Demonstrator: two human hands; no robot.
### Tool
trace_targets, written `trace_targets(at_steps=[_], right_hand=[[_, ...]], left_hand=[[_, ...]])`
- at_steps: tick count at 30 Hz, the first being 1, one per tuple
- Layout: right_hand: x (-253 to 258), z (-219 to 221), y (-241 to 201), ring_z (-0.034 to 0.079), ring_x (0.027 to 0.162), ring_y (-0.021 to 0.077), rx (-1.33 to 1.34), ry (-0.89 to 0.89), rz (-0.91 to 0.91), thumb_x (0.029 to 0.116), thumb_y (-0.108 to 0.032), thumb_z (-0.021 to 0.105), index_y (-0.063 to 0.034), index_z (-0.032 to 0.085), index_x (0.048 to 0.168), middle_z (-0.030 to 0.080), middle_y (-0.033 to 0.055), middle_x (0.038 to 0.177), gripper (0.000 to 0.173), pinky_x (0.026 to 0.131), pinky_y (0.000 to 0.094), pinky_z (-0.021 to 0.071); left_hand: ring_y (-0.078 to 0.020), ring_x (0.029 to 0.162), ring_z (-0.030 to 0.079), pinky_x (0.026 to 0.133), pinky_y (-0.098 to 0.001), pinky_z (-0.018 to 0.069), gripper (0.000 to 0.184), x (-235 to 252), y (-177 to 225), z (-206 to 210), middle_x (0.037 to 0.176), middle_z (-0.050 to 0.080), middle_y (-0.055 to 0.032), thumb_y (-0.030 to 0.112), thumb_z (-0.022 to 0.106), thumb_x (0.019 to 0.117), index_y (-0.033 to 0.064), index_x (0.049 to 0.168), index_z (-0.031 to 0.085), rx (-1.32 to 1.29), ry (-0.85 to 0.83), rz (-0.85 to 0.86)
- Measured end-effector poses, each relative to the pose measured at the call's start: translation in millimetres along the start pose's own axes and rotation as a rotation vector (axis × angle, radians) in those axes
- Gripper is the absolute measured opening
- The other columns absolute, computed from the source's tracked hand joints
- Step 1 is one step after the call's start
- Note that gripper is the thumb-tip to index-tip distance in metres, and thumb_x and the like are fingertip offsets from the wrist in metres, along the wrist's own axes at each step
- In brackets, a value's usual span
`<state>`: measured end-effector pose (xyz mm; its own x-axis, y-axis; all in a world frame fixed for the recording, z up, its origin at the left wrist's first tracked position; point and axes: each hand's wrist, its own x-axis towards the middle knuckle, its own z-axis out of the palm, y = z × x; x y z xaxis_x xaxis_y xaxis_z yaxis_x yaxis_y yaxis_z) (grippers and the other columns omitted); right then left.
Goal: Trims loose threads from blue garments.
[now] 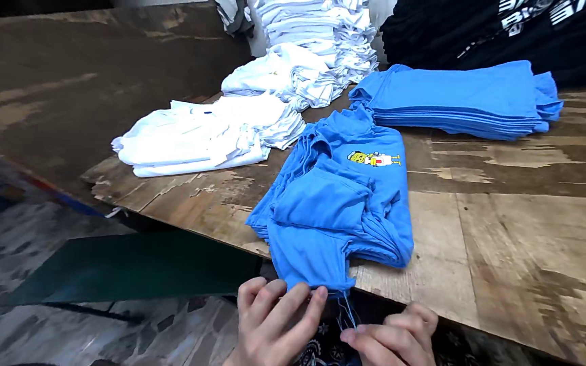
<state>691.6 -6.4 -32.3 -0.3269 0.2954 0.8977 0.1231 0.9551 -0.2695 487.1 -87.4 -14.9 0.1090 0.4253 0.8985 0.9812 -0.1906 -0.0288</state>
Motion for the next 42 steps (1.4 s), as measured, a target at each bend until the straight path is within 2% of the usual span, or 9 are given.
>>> trace_targets(at_steps=[9, 12, 17, 23, 28, 30, 33, 37, 42], right_hand=[[0, 1, 1, 0.057, 0.102, 0.0088, -0.176, -0.126, 0.057, 0.0919, -0.056, 0.067, -0.0314, 0.072, 0.093, 0.067, -0.0103, 0.093, 0.025, 0.107, 0.0393, 0.0284], [6, 14, 16, 0.063, 0.094, 0.0135, -0.252, -0.174, 0.086, 0.0947, -0.034, 0.066, -0.0308, 0.076, 0.097, 0.072, -0.0065, 0.094, 0.01, 0.1, 0.0467, 0.0354], [39, -23, 4, 0.063, 0.066, 0.0192, -0.117, -0.799, -0.004, 0.0908, -0.043, 0.071, -0.0192, 0.074, 0.07, 0.066, -0.0011, 0.065, 0.032, 0.086, 0.0481, 0.0447], [52, 23, -1, 0.066, 0.083, 0.0179, -0.275, -0.217, 0.165, 0.0902, -0.046, 0.068, -0.0186, 0.077, 0.098, 0.073, 0.0001, 0.09, 0.029, 0.078, 0.0399, 0.0508], [79, 24, 7, 0.056, 0.049, 0.0057, 0.108, -0.244, 0.517, 0.0885, -0.015, 0.058, -0.0094, 0.061, 0.093, 0.059, -0.0064, 0.062, 0.008, 0.044, 0.027, 0.047], [89, 19, 11, 0.073, 0.079, 0.0111, 0.615, -0.364, 0.564, 0.1025, -0.013, 0.057, -0.0056, 0.047, 0.134, 0.074, 0.0013, 0.097, 0.034, 0.068, 0.031, 0.0636], [90, 22, 19, 0.052, 0.139, 0.0238, 0.521, -0.419, 0.262, 0.0946, -0.045, 0.072, -0.0153, 0.03, 0.158, 0.043, 0.0086, 0.158, 0.081, 0.111, 0.0481, 0.0509], [48, 26, 21, 0.068, 0.101, 0.0277, -0.144, -0.455, -0.13, 0.0942, -0.032, 0.068, -0.0262, 0.075, 0.111, 0.075, 0.0026, 0.106, 0.02, 0.093, 0.0569, 0.0476], [17, -17, 18, 0.06, 0.073, 0.0162, -0.07, -0.702, -0.146, 0.0982, -0.026, 0.065, -0.0226, 0.076, 0.084, 0.065, -0.0046, 0.071, 0.018, 0.086, 0.0393, 0.0432]], left_hand=[[-0.0141, 0.094, 0.06, 0.087, -0.0397, 0.0445, 0.024, 11, -5, 8, 0.101, 0.066, 0.0028, 0.042, 0.064, 0.0992, 0.0263, 0.116, 0.07, -0.188, -0.207, -0.273], [-0.003, 0.079, 0.064, 0.07, -0.0233, 0.0565, 0.018, 7, -17, 14, 0.088, 0.067, 0.0067, 0.019, 0.066, 0.0832, 0.0188, 0.098, 0.075, -0.4, -0.264, -0.56], [-0.0081, 0.072, 0.064, 0.062, -0.0222, 0.0531, 0.005, 14, -30, 6, 0.084, 0.07, 0.003, 0.017, 0.071, 0.0888, 0.0141, 0.093, 0.072, -0.668, -0.159, -0.92], [-0.0011, 0.081, 0.063, 0.066, -0.019, 0.0544, 0.025, 15, -16, 8, 0.094, 0.067, 0.0093, 0.018, 0.072, 0.0738, 0.0193, 0.099, 0.074, -0.431, -0.17, -0.728], [-0.0035, 0.058, 0.062, 0.051, -0.0253, 0.0518, 0.035, 43, -44, -20, 0.074, 0.07, 0.0066, 0.007, 0.067, 0.0735, 0.016, 0.107, 0.073, -0.347, -0.104, -1.005], [-0.0068, 0.062, 0.061, 0.055, -0.0225, 0.0519, 0.036, 58, -56, -24, 0.094, 0.075, -0.0007, 0.009, 0.069, 0.087, 0.0137, 0.123, 0.073, -0.731, -0.008, -1.05], [-0.0023, 0.075, 0.06, 0.063, -0.0177, 0.0501, 0.063, 90, -58, -4, 0.144, 0.061, 0.0027, 0.027, 0.077, 0.0921, 0.017, 0.15, 0.052, -0.805, 0.0, -0.79], [-0.0188, 0.108, 0.067, 0.085, -0.0409, 0.0595, 0.041, 106, -64, 61, 0.132, 0.066, -0.0077, 0.02, 0.084, 0.0824, 0.0172, 0.122, 0.076, -0.35, -0.302, -0.506], [-0.0241, 0.107, 0.064, 0.087, -0.0409, 0.0576, 0.05, 102, -78, 104, 0.123, 0.062, -0.0147, 0.02, 0.088, 0.0786, 0.0141, 0.125, 0.073, -0.358, -0.258, -0.558]])
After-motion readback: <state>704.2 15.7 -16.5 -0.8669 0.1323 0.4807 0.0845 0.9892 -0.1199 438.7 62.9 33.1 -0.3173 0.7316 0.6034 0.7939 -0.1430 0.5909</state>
